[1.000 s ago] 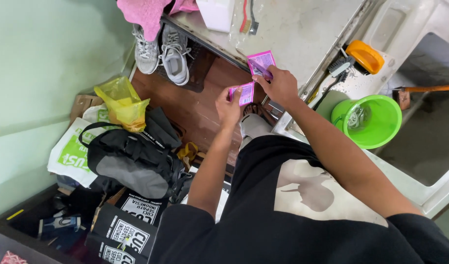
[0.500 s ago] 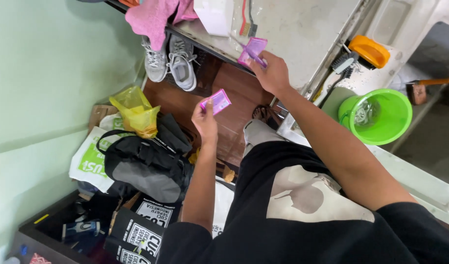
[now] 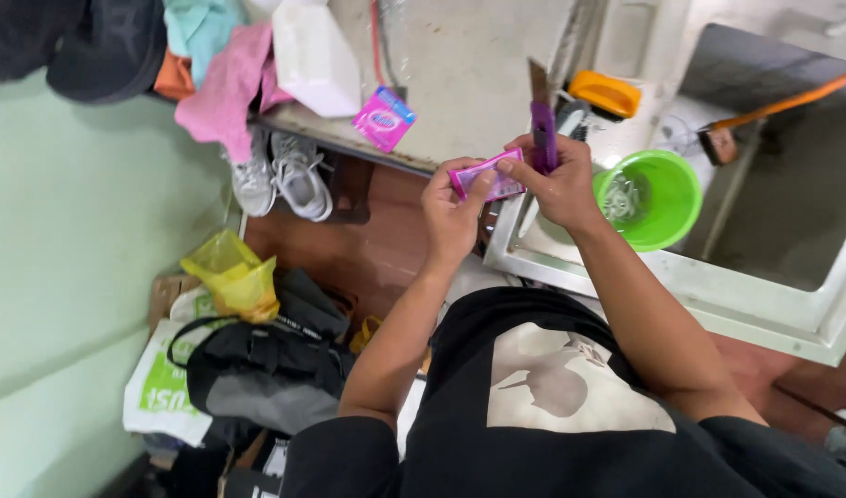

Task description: The person stands at a sink and uses a knife to cut open a small pink packet, then pours the contents into a green bucket containing water. They subsequently pick up a large white plastic jug, open it, and pour liquid from the jug into the bucket, mixing the ingredients.

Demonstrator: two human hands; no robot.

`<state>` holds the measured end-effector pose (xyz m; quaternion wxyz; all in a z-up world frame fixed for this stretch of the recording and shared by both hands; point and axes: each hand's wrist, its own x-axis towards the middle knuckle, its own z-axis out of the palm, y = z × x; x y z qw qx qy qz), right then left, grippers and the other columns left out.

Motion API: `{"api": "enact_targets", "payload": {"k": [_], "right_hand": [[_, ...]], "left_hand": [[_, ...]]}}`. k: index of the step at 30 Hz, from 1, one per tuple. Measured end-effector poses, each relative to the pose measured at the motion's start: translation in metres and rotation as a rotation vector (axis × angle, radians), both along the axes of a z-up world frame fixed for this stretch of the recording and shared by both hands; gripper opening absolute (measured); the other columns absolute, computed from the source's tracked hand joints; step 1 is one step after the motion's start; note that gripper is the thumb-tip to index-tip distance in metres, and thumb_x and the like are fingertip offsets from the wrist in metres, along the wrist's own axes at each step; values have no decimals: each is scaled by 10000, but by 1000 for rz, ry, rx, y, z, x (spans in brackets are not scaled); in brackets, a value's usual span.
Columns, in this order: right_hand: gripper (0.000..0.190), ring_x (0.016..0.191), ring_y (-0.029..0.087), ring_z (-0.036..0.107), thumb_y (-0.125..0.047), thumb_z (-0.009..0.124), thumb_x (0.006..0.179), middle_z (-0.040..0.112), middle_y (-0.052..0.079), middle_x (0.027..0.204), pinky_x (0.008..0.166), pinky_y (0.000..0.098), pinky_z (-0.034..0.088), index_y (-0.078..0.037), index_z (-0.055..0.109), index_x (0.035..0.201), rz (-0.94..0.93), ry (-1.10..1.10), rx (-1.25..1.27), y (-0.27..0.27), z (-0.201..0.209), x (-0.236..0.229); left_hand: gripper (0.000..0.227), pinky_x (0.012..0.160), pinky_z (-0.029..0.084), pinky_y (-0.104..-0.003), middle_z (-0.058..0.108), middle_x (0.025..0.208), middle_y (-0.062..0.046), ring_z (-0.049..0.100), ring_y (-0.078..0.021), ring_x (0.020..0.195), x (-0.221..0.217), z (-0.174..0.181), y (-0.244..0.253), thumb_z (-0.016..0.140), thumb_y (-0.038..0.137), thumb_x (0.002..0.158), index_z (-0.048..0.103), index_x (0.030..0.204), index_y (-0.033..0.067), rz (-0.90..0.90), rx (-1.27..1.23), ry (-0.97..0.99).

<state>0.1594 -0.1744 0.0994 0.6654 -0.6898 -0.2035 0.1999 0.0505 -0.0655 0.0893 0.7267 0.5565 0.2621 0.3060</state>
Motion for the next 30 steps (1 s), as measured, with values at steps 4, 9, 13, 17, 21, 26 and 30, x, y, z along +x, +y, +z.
{"api": "enact_targets", "payload": {"k": [4,9,13,17,21,26,30], "right_hand": [[250,463,80,463,-33,801,856,580,86,661,446,202,365,10,680,1071,-103,-229,-27,-42,50,13],[271,594,323,570,-157,506,1053,597,212,754,562,418,434,9,597,1246,-135,-543,-295,-111,111,-3],[334,909,445,644,-147,541,997,675,251,1003,759,509,521,5,600,1288,-91,-690,-450,-148,130,-27],[335,784,365,671,-225,541,1014,685,150,910,627,475,537,-110,600,1322,-163,-785,-602,-177,124,-36],[322,669,336,657,-262,521,1022,652,97,800,544,462,529,-158,613,1312,-185,-837,-672,-200,127,-38],[335,611,333,627,-333,475,1029,581,47,746,510,476,521,-250,577,1338,-161,-850,-770,-204,130,-38],[344,595,329,629,-333,465,1031,570,40,720,508,465,527,-275,566,1355,-115,-855,-774,-205,129,-42]], "left_hand": [[191,773,514,-249,679,803,-4,572,-36,804,31,30,-28,794,104,812,699,974,69,-142,-1,-86],[133,778,504,-267,679,828,-21,560,-51,822,49,65,-50,743,146,875,701,980,77,-157,113,-103],[80,761,521,-280,681,802,-28,589,-59,794,56,98,-80,705,145,908,704,963,87,-201,263,-100],[48,740,533,-310,690,795,-53,636,-91,776,60,102,-112,690,123,909,704,945,94,-220,415,-81],[39,746,529,-330,681,822,-80,648,-134,811,58,106,-135,670,76,910,695,940,76,-214,497,-137],[76,755,532,-326,664,839,-55,663,-190,793,52,115,-144,624,53,925,692,932,86,-164,643,-145],[63,765,527,-321,667,858,-46,680,-188,821,44,113,-132,623,59,934,682,945,77,-91,665,-125]]}}
